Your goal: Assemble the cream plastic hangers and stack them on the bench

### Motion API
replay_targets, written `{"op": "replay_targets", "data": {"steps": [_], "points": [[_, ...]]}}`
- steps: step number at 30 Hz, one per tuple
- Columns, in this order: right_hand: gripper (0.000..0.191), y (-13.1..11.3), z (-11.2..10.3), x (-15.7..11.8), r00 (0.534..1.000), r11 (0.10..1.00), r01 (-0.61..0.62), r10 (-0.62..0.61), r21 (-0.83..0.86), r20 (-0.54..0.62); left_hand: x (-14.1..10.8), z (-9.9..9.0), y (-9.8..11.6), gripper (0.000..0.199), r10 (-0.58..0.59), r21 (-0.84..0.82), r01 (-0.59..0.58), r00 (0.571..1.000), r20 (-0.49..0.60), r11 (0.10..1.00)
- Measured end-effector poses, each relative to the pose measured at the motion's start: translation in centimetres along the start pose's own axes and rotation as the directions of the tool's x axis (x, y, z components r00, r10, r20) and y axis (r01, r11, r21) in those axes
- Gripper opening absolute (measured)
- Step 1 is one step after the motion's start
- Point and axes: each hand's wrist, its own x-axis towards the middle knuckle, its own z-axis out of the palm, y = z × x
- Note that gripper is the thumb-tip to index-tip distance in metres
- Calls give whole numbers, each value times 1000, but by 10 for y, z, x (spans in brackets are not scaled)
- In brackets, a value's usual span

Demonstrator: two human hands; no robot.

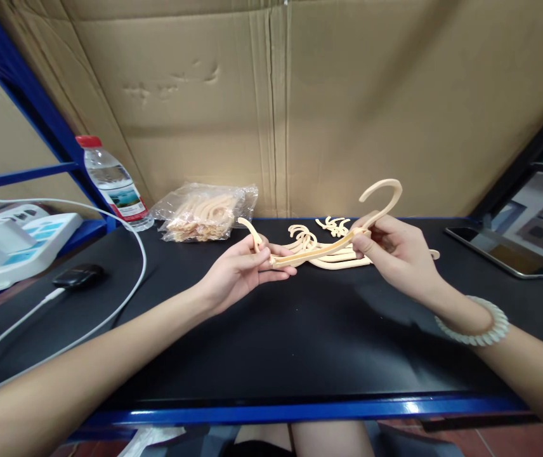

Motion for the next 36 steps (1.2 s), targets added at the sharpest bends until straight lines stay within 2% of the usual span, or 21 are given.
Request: {"op": "replay_targets", "data": {"steps": [8, 18, 29, 36], "points": [[20, -2, 1, -3, 998, 998, 38, -40, -53, -38, -1, 1, 1, 19, -2, 0, 2, 1000, -21, 1000], [9, -7, 8, -7, 984, 986, 107, -123, -125, -126, 0, 3, -1, 21, 31, -35, -32, 999, -36, 999], [10, -9, 12, -10, 985, 984, 131, -144, -122, -96, 2, -2, -11, 26, 105, -16, -105, 994, -4, 994], [12, -10, 16, -12, 975, 976, 187, -198, -114, -98, 1, -2, -17, 25, 142, 37, -140, 988, -53, 989]]}}
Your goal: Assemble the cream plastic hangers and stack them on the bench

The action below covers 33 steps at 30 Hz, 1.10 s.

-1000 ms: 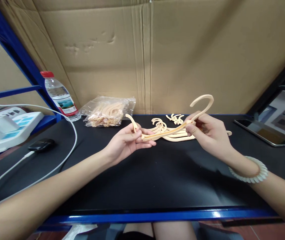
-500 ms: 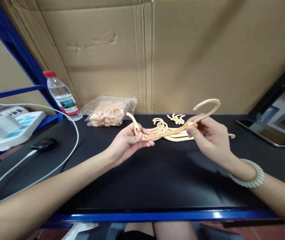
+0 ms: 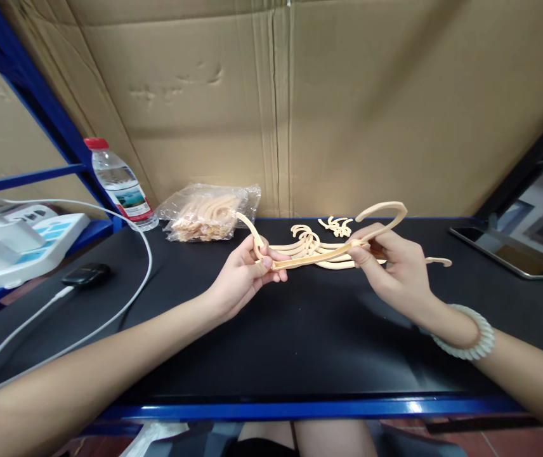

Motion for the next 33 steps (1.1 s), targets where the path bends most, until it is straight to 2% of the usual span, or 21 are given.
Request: {"op": "replay_targets", "data": {"steps": [10, 17, 33], "points": [[12, -3, 4, -4, 1000, 999, -20, 20, -35, 3, -3, 3, -6, 30, 60, 43, -57, 994, -87, 997], [13, -5, 6, -8, 998, 995, -59, 58, -81, -10, -3, 4, -8, 35, 78, 84, -63, 978, -194, 994], [15, -7, 8, -12, 978, 978, -205, 206, 31, -22, -2, 3, -10, 43, 115, 108, -90, 962, -247, 990]]}}
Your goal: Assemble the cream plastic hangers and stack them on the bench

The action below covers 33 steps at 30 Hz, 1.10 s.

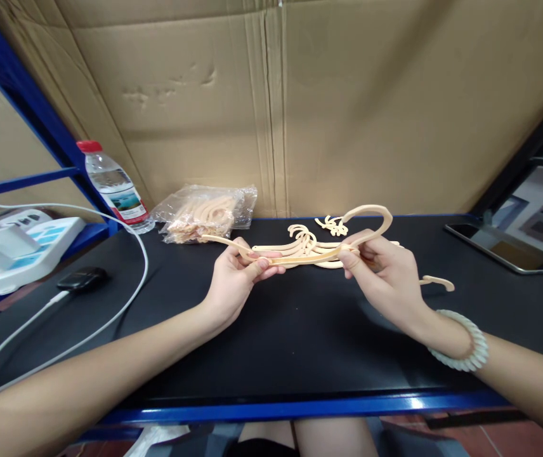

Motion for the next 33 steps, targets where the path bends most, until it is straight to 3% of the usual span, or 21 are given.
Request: {"op": "replay_targets", "data": {"steps": [8, 15, 21, 27, 33], "points": [[14, 2, -1, 5, 994, 991, -111, 110, 79, 18, 2, -1, 5, 42, 18, 6, -18, 998, 59, 1000], [18, 3, -1, 11, 985, 976, -174, 171, 128, 32, 0, 1, 5, 40, 59, 91, -63, 997, 42, 994], [18, 3, -1, 14, 982, 974, -190, 187, 124, 35, -1, 2, 7, 45, 31, 75, -30, 1000, -6, 997], [18, 8, 1, 17, 970, 963, -243, 238, 113, 55, -2, 4, 6, 38, 29, 92, -28, 999, -16, 995], [22, 17, -6, 24, 957, 959, -278, 272, 53, 99, 13, -6, 23, 23, -9, 55, 21, 980, -200, 998]]}}
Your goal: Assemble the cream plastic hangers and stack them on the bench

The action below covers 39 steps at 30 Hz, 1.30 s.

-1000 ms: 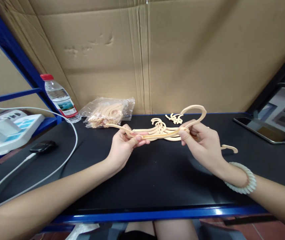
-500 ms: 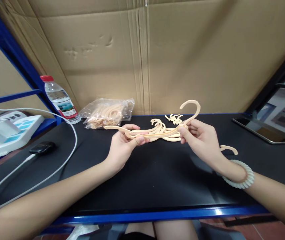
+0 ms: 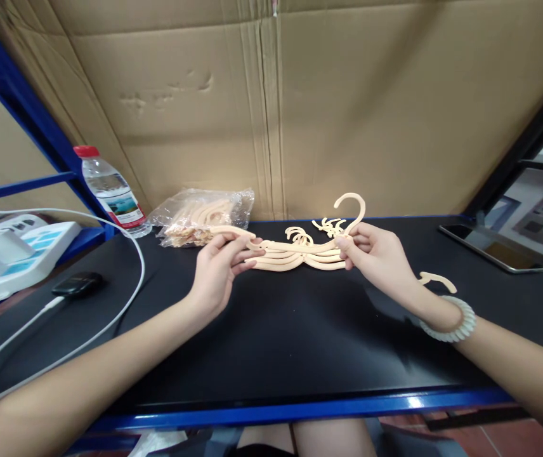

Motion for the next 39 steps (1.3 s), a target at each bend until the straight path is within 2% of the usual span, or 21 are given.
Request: {"op": "replay_targets", "data": {"steps": [5, 8, 10, 11, 13, 14, 16, 18, 20, 22, 24, 27, 31, 35, 39], "points": [[19, 10, -7, 8, 998, 998, -39, 41, -52, 48, 26, -14, 21, 12, -26, 19, 29, 984, -176, 999], [17, 13, -7, 10, 995, 993, -22, 32, -116, 90, 31, -17, 24, 9, 66, 52, -56, 974, -217, 997], [18, 12, -7, 10, 989, 990, -1, 21, -138, 147, 29, -17, 23, 13, 173, 148, -151, 974, -149, 977], [18, 11, -6, 10, 983, 990, 9, 18, -142, 183, 26, -16, 21, 13, 219, 220, -197, 973, -76, 955], [19, 9, -5, 9, 970, 990, 13, 22, -143, 242, 21, -14, 17, 13, 274, 401, -306, 952, 135, 864], [18, 7, -5, 8, 965, 990, 6, 31, -143, 259, 19, -13, 16, 12, 275, 492, -373, 925, 262, 786], [19, 6, -5, 7, 958, 989, -7, 49, -150, 281, 15, -12, 13, 12, 215, 613, -512, 843, 493, 601], [22, 6, -4, 6, 952, 982, 0, 58, -188, 300, 12, -12, 11, 14, 113, 645, -614, 758, 642, 455], [24, 8, -3, 5, 942, 966, 26, 62, -258, 328, 10, -13, 10, 18, -7, 640, -676, 686, 728, 365], [26, 11, -2, 4, 935, 946, 69, 49, -316, 352, 10, -14, 8, 17, -115, 629, -717, 627, 770, 302], [27, 14, 0, 4, 925, 936, 119, 17, -333, 379, 10, -15, 7, 13, -171, 619, -739, 596, 785, 267], [28, 20, 3, 3, 905, 932, 171, -20, -319, 426, 10, -15, 9, 12, -197, 611, -752, 578, 792, 248], [27, 22, 4, 0, 883, 946, 138, 17, -294, 469, 9, -16, 16, 11, -243, 611, -756, 563, 790, 233], [21, 20, 4, -3, 868, 958, 91, 58, -273, 493, 10, -18, 23, 10, -274, 582, -785, 524, 807, 213], [18, 16, 1, 0, 860, 945, 141, 31, -296, 509, 11, -19, 28, 8, -312, 569, -789, 494, 812, 232]]}}
